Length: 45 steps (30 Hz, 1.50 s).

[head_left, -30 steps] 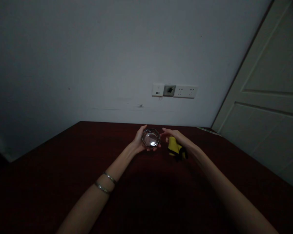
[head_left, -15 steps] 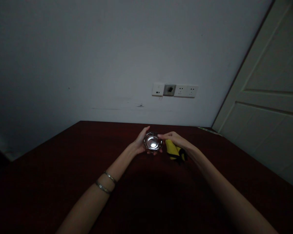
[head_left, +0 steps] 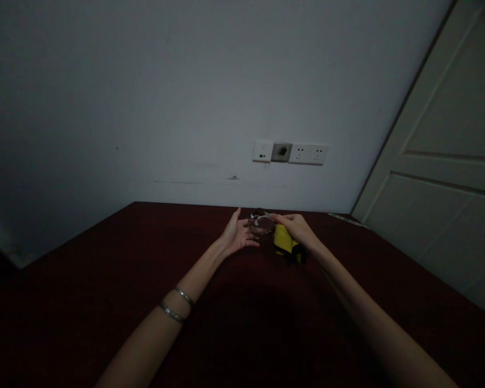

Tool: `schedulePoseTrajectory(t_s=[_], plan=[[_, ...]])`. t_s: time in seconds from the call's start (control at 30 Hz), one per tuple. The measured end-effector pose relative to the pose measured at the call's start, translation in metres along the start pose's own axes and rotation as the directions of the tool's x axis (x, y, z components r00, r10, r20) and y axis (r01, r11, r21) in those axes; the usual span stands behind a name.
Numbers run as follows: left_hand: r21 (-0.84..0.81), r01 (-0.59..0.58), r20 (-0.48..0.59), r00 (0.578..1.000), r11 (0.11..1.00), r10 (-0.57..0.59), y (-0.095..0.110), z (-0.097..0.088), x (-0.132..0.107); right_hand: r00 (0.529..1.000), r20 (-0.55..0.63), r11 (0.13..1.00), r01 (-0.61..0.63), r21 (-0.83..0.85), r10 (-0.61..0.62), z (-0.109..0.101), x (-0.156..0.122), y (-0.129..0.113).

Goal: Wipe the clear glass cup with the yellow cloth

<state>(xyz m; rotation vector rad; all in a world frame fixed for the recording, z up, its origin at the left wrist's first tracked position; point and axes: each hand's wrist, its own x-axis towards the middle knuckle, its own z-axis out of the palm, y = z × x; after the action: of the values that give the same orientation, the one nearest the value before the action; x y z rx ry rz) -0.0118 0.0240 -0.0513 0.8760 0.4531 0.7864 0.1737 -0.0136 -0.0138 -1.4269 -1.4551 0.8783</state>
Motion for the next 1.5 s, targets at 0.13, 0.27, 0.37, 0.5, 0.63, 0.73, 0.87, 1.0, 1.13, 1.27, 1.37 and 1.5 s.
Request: schedulePoseTrajectory(t_s=[0.13,0.27,0.37,0.5,0.63,0.73,0.87,1.0,1.13,1.27,1.37,1.5], plan=[[0.088,-0.042,-0.012,0.999,0.995,0.043,-0.004,0.007,0.000,0.997,-0.083,0.999,0.004,-0.054,-0.009,-0.004,0.005,0.003],[0.100,-0.071,-0.092,0.993,0.992,0.080,-0.009,0.016,0.000,0.993,-0.113,0.991,0.006,-0.131,-0.021,0.002,0.006,0.005],[0.108,-0.060,-0.188,0.979,0.992,0.080,-0.011,0.020,0.001,0.994,-0.092,0.986,0.047,-0.157,-0.062,0.010,0.002,0.004],[0.118,-0.062,-0.381,0.919,0.991,0.103,-0.011,0.026,0.002,0.989,-0.046,0.976,0.128,-0.177,-0.138,0.020,-0.006,-0.001],[0.134,-0.094,-0.479,0.865,0.987,0.147,-0.009,0.029,0.002,0.982,-0.009,0.969,0.186,-0.162,-0.190,0.027,-0.011,-0.006],[0.101,-0.060,-0.474,0.875,0.993,0.101,-0.007,0.028,0.002,0.983,0.105,0.986,0.159,-0.044,-0.154,0.023,-0.013,-0.011],[0.025,-0.066,-0.442,0.894,0.998,0.070,-0.002,0.021,0.000,0.972,0.231,0.988,-0.006,0.156,-0.031,0.002,-0.014,-0.023],[-0.001,-0.095,-0.266,0.960,0.995,0.091,0.003,0.015,-0.004,0.983,0.133,0.890,-0.173,0.421,0.128,-0.016,-0.005,-0.034],[-0.003,-0.115,-0.123,0.986,0.993,0.114,0.002,0.014,-0.006,0.974,0.096,0.775,-0.222,0.591,0.206,-0.013,0.009,-0.039],[0.014,-0.065,-0.140,0.988,0.998,0.067,0.000,0.015,-0.004,0.985,0.060,0.698,-0.158,0.699,0.162,-0.001,0.012,-0.042],[0.025,-0.063,-0.165,0.984,0.998,0.066,0.000,0.015,-0.003,0.987,0.114,0.682,-0.160,0.714,0.113,0.001,0.003,-0.047],[0.004,-0.050,-0.208,0.977,0.999,0.050,0.000,0.016,-0.004,0.975,0.223,0.710,-0.173,0.682,0.023,-0.004,-0.008,-0.052]])
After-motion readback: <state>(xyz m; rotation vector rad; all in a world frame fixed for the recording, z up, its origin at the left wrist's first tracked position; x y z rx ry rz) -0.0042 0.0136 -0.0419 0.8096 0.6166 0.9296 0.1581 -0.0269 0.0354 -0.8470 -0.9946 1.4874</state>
